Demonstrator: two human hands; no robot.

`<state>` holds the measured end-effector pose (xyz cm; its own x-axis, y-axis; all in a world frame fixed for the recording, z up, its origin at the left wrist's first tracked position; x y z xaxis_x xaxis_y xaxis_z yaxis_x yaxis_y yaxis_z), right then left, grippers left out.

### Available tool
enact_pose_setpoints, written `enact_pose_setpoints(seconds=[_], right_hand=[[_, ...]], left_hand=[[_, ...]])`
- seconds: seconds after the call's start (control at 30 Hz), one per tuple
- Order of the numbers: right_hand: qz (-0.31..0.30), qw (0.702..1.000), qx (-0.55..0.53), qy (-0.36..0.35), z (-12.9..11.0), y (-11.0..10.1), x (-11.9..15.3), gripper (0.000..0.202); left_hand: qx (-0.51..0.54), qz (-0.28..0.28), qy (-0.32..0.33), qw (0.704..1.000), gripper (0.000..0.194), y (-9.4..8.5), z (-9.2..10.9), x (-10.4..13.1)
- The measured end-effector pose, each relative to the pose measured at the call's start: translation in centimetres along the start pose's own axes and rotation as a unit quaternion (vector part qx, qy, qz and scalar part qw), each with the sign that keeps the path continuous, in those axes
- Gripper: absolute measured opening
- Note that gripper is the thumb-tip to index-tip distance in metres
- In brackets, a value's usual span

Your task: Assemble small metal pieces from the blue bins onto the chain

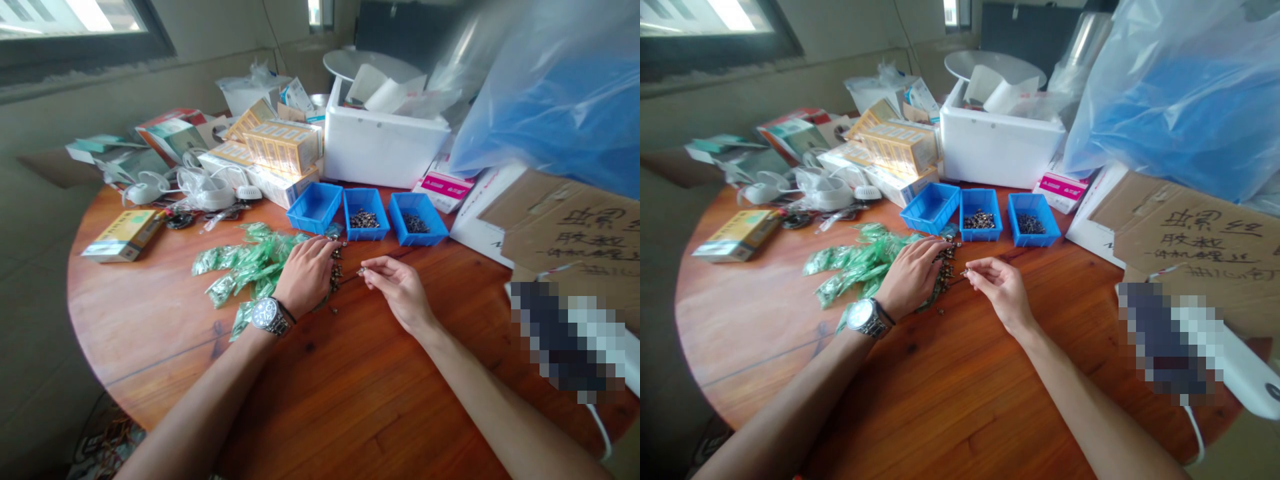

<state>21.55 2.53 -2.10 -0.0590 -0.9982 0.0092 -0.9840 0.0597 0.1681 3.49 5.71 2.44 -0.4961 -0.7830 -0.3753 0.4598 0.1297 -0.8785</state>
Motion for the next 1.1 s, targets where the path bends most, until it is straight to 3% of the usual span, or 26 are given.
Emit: enact_pose_setpoints(seconds=[0.17,0.33,0.7,0.97,1.1], right_hand=[[0.025,0.997,0.047,-0.061,-1.9,-0.4,0.2,0.030],[0.033,0.995,0.052,-0.077,-2.2,-0.7,0.2,0.026],[0.045,0.994,-0.098,0.016,-1.5,-0.8,-0.2,0.034],[0.057,0.996,-0.067,-0.005,-1.8,-1.4,-0.7,0.036],[0.075,0.994,0.040,-0.071,-3.8,-2.4,-3.2,0.032]], left_hand=[[-0.002,-0.003,0.000,1.000,0.039,0.0,0.0,0.0],[0.000,-0.002,0.000,1.000,0.038,0.0,0.0,0.0],[0.009,0.002,0.002,1.000,0.038,-0.1,0.1,0.0],[0.008,0.001,-0.002,1.000,0.039,-0.2,0.0,0.0],[0.005,0.004,0.003,1.000,0.039,-0.2,0.0,0.0]])
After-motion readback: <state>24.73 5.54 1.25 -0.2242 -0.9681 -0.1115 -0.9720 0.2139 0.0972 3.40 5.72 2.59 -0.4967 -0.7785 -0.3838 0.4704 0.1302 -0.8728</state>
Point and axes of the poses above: each hand's wrist, its own x-axis away from the middle knuckle, its own y-axis out of the palm, z = x × y, the point moved 7 cm from there along -x, towards the middle knuckle, and after that the axes turned 1 degree about x, right-handed, at the moved point
